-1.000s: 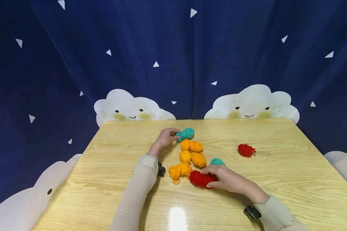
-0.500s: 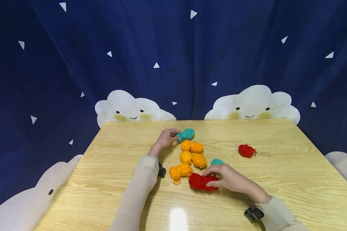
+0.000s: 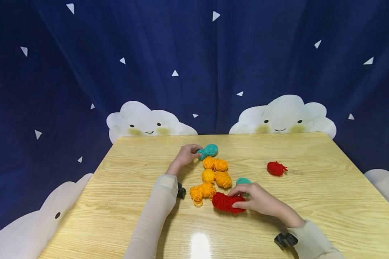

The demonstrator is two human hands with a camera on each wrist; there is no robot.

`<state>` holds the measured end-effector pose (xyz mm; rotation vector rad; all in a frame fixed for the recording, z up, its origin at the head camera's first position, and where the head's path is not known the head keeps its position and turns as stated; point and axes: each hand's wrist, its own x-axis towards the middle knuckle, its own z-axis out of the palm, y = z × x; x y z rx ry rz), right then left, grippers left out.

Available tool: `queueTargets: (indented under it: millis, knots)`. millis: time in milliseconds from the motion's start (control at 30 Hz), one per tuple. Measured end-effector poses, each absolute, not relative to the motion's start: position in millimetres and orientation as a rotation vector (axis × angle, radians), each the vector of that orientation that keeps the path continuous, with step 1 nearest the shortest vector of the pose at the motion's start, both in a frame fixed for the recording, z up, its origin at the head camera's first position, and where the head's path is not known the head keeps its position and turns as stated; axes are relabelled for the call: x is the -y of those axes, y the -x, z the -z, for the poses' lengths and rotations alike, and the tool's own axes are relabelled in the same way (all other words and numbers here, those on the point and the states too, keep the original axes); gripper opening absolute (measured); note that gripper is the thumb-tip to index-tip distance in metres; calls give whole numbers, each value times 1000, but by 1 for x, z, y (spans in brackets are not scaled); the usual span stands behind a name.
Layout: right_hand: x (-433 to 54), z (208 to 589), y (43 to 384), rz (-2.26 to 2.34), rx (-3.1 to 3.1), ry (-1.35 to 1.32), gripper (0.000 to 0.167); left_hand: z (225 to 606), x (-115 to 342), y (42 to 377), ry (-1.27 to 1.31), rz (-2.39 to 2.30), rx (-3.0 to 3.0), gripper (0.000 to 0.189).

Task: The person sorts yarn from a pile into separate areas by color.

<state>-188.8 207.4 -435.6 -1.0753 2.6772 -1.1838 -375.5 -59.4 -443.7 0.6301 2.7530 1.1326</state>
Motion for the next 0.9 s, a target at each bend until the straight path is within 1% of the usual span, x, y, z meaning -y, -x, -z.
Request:
queueTargets:
  millis: [133,367,700,900]
  knots:
    - [-210,436,188,1212,-2674,1053,26,443,59,375,-635,-1132,-2754,34]
    - [-216,434,186,1245,-2660,925,29,442,60,375,-634,-1135,-2744,35]
    - [-228,433,185,1278,-2707,869,25,442,61,375,-626,-1123,-2750,34]
    - [-235,429,183,1288,-2720,825,27,443,61,375,-622,-1116,-2750,34]
